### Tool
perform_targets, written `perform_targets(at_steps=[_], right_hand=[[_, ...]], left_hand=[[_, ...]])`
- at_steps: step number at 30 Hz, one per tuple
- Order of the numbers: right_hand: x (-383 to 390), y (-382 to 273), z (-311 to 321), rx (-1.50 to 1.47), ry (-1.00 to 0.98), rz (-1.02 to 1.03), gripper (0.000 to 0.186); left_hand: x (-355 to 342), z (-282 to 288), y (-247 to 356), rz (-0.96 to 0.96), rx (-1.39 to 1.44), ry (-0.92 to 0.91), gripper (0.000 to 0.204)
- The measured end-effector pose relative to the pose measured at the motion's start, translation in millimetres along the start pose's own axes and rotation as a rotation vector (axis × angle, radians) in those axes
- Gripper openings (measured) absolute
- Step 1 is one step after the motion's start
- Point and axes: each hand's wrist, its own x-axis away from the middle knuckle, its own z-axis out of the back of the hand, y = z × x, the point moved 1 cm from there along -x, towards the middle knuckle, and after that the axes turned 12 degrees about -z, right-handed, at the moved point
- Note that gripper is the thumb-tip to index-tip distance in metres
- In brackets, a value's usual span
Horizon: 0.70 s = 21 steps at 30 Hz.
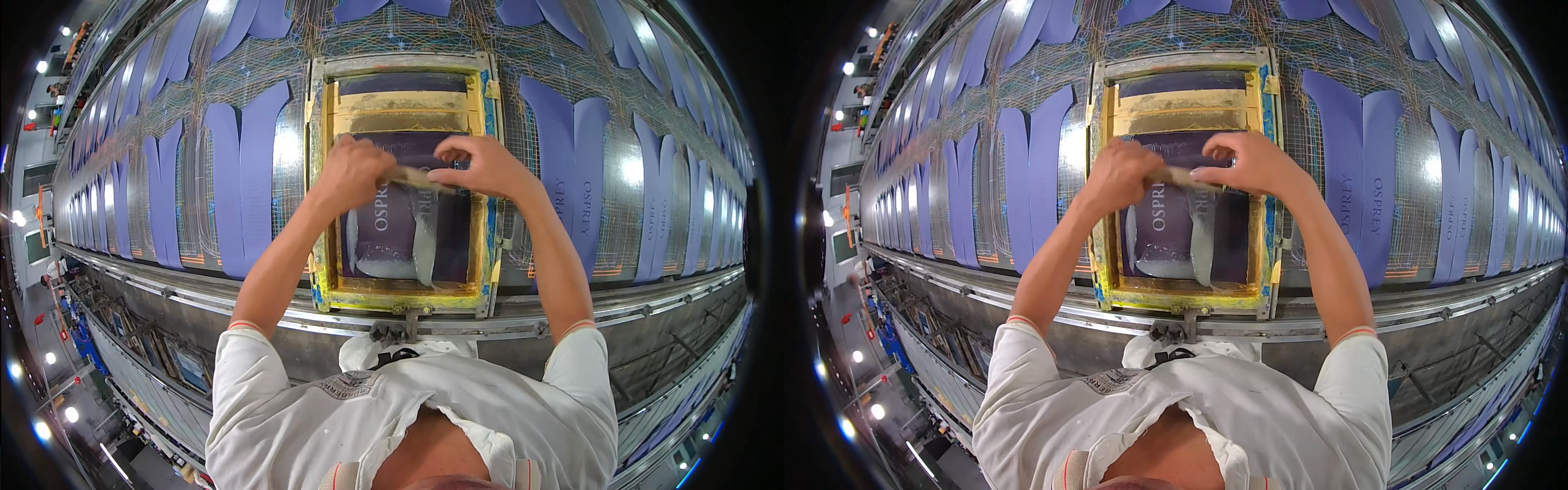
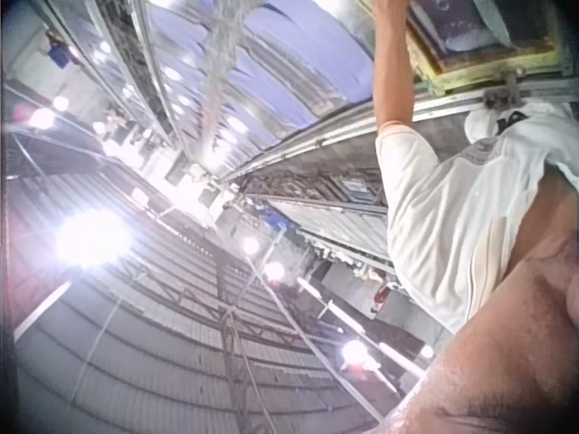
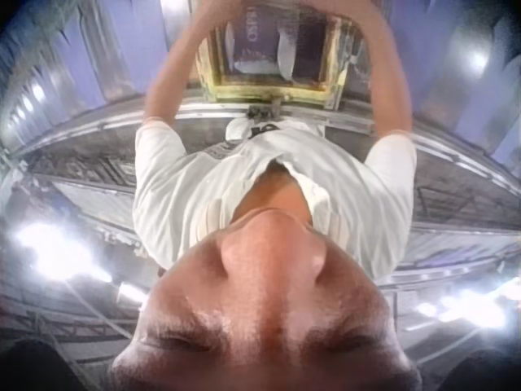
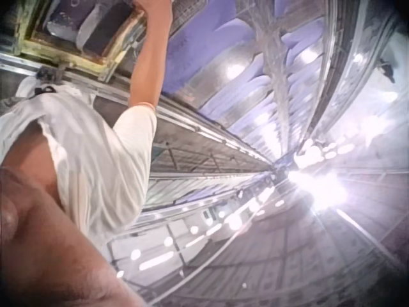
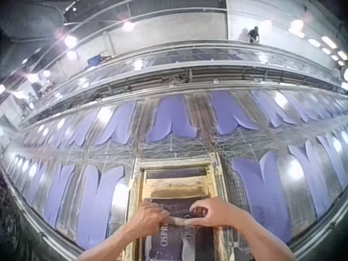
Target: The person performs screen printing on a purple fabric item. They use a squeegee to pull ink across a screen frame, then lift the frame to reveal the printed logo. The person then moves to a table to clean the squeegee with a liquid from a container.
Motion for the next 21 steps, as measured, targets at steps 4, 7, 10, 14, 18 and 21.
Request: perform_targets(at_steps=[4,7,10,14,18,21], right_hand=[[-75,-22,-2,0.403,0.033,-0.034,0.045],[-94,-33,-6,0.455,0.063,-0.084,0.047],[-96,-28,-38,0.550,0.196,0.003,0.044],[-78,-27,-90,0.515,0.323,0.090,0.034],[-4,-31,-153,0.498,0.235,0.033,0.026],[87,-27,-218,0.606,0.240,0.118,0.022]], left_hand=[[-24,-1,-59,0.092,-0.013,0.044,0.021],[-21,-2,-85,0.153,0.030,-0.005,0.026],[2,6,-96,0.256,0.039,-0.079,0.034],[50,-16,-86,0.262,0.052,0.022,0.034],[122,-40,-29,0.130,0.024,0.104,0.029],[202,-47,56,0.085,0.062,0.124,0.025]])
